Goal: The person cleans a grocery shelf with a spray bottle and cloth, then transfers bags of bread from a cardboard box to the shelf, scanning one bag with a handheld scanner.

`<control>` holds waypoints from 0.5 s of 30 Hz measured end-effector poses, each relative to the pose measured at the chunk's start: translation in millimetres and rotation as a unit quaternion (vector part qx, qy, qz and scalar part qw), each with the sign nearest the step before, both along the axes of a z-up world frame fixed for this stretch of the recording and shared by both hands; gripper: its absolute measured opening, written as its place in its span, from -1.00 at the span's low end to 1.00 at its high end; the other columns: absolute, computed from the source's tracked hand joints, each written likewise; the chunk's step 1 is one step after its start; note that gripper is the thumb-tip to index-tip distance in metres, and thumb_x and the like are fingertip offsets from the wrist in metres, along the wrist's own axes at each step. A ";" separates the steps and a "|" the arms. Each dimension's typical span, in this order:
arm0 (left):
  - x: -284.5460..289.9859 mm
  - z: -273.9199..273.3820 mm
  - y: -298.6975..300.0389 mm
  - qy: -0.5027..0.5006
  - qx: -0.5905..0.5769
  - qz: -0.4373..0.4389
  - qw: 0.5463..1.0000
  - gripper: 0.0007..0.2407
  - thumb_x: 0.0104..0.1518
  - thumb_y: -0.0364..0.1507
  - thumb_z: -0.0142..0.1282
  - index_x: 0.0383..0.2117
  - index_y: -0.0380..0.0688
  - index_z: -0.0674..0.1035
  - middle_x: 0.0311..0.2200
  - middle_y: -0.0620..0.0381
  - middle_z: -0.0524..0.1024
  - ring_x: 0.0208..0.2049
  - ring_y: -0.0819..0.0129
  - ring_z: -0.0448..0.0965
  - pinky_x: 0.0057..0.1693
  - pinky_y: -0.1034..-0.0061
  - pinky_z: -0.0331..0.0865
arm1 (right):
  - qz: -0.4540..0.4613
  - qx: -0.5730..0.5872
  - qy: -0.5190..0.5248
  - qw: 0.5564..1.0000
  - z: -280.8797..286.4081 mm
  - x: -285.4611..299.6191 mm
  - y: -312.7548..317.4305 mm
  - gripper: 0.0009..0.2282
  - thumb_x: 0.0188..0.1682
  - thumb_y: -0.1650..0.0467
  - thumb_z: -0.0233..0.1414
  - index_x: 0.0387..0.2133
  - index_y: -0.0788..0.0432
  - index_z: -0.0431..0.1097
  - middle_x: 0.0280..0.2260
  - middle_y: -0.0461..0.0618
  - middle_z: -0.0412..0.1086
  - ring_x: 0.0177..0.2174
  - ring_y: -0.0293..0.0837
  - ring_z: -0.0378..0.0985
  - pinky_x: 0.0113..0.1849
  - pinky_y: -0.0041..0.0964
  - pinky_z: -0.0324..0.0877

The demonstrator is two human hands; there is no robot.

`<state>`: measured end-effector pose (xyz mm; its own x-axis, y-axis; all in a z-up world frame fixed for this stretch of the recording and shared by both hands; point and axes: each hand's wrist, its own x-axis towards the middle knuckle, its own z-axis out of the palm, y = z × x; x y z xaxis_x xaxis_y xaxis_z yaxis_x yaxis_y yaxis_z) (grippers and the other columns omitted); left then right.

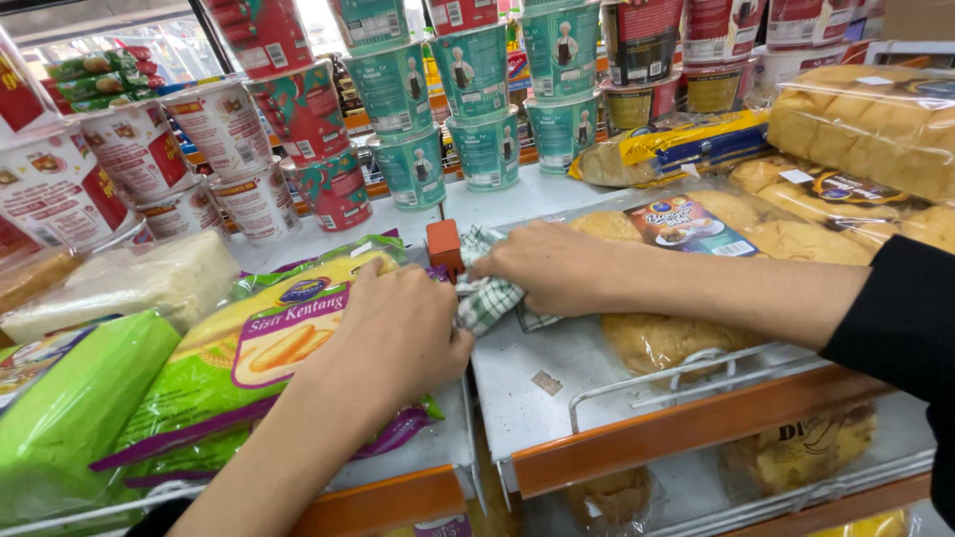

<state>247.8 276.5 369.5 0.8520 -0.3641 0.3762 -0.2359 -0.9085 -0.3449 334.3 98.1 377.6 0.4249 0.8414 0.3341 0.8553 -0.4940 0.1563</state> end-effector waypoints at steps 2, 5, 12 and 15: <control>-1.6 0.2 1.6 -0.013 -0.010 -0.022 1.000 -0.74 0.00 -0.27 0.13 -0.56 -0.25 0.67 -0.47 -0.23 0.60 -0.33 -0.10 0.62 0.16 -0.08 0.26 | 0.028 -0.023 0.013 0.999 8.6 -14.6 -6.9 -0.44 -0.46 0.63 0.08 -0.07 0.11 0.51 -0.43 0.28 0.51 -0.33 0.26 0.57 -0.23 0.12 0.43; -1.5 2.1 2.2 -0.018 -0.025 -0.023 0.999 -0.76 0.03 -0.31 0.09 -0.58 -0.24 0.67 -0.47 -0.23 0.59 -0.33 -0.12 0.62 0.15 -0.10 0.28 | 0.041 -0.049 0.116 0.991 17.6 -48.6 -26.3 -0.38 -0.51 0.62 0.02 -0.05 0.03 0.53 -0.41 0.24 0.54 -0.37 0.22 0.59 -0.26 0.08 0.43; -2.9 7.0 -0.2 -0.084 -0.062 -0.103 0.989 -0.80 0.10 -0.41 0.02 -0.56 -0.20 0.66 -0.48 -0.17 0.60 -0.29 -0.09 0.61 0.17 -0.16 0.26 | 0.120 0.014 0.355 0.927 21.9 -89.1 -57.5 -0.68 -0.24 0.49 0.10 -0.17 0.13 0.56 -0.31 -0.01 0.65 -0.31 -0.09 0.67 -0.21 -0.18 0.47; -7.6 13.4 -4.9 -0.127 -0.106 -0.251 0.954 -0.82 0.13 -0.45 -0.03 -0.40 -0.24 0.65 -0.45 -0.16 0.61 -0.25 -0.08 0.60 0.11 -0.06 0.33 | 0.063 0.050 0.396 0.915 8.4 -70.7 -60.3 -0.75 -0.22 0.45 0.08 -0.26 0.22 0.55 -0.36 -0.04 0.63 -0.33 -0.13 0.61 -0.20 -0.21 0.50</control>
<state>240.2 271.6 382.9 0.4627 -0.5946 0.6575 -0.5924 -0.7591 -0.2697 263.6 37.9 386.0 0.4690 0.8822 0.0419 0.7319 -0.3616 -0.5776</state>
